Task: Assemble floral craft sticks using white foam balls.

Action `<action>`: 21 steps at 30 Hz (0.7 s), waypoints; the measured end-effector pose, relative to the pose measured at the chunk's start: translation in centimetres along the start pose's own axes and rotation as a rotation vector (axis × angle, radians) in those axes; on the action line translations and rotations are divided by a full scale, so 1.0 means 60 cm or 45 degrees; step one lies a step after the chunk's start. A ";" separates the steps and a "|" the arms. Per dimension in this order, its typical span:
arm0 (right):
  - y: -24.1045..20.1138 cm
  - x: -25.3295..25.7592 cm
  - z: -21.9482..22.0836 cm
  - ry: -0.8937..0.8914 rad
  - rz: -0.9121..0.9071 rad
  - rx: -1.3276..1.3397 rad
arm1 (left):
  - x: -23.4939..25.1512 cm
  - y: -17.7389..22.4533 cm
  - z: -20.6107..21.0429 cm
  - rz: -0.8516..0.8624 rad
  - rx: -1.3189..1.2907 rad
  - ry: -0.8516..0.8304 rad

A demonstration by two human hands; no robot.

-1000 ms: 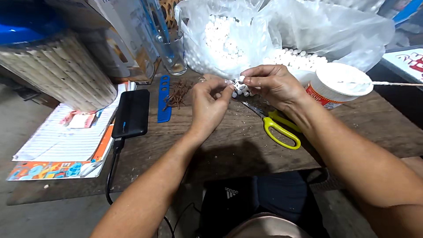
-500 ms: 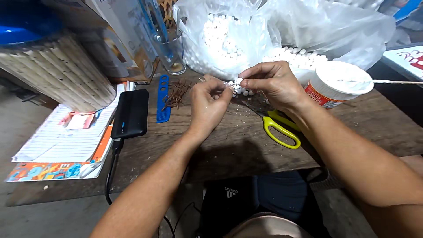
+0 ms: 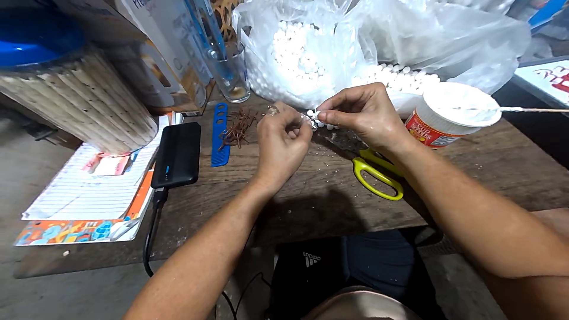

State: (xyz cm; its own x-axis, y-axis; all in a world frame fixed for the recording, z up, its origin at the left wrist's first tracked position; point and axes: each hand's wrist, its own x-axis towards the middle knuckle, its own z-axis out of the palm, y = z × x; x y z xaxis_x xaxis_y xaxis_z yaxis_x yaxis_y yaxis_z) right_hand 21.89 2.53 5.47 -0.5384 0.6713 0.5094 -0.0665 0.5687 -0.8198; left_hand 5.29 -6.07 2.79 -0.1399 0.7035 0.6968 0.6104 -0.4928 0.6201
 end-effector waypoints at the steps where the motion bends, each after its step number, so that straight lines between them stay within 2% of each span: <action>1: 0.000 0.000 0.000 0.000 -0.002 -0.014 | 0.000 0.000 -0.001 -0.008 -0.006 0.001; 12: 0.001 -0.003 -0.003 -0.047 -0.114 -0.107 | 0.000 0.004 0.000 0.005 0.010 0.012; 21: 0.001 -0.005 0.003 -0.015 -0.011 -0.007 | -0.001 0.003 0.000 0.009 0.032 0.009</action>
State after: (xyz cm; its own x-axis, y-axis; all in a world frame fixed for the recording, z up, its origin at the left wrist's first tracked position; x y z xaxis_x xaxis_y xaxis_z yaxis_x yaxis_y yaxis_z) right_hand 21.87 2.27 5.22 -0.5476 0.6609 0.5132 -0.0664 0.5770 -0.8140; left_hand 5.38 -6.19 2.87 -0.1412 0.6963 0.7037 0.6306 -0.4848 0.6061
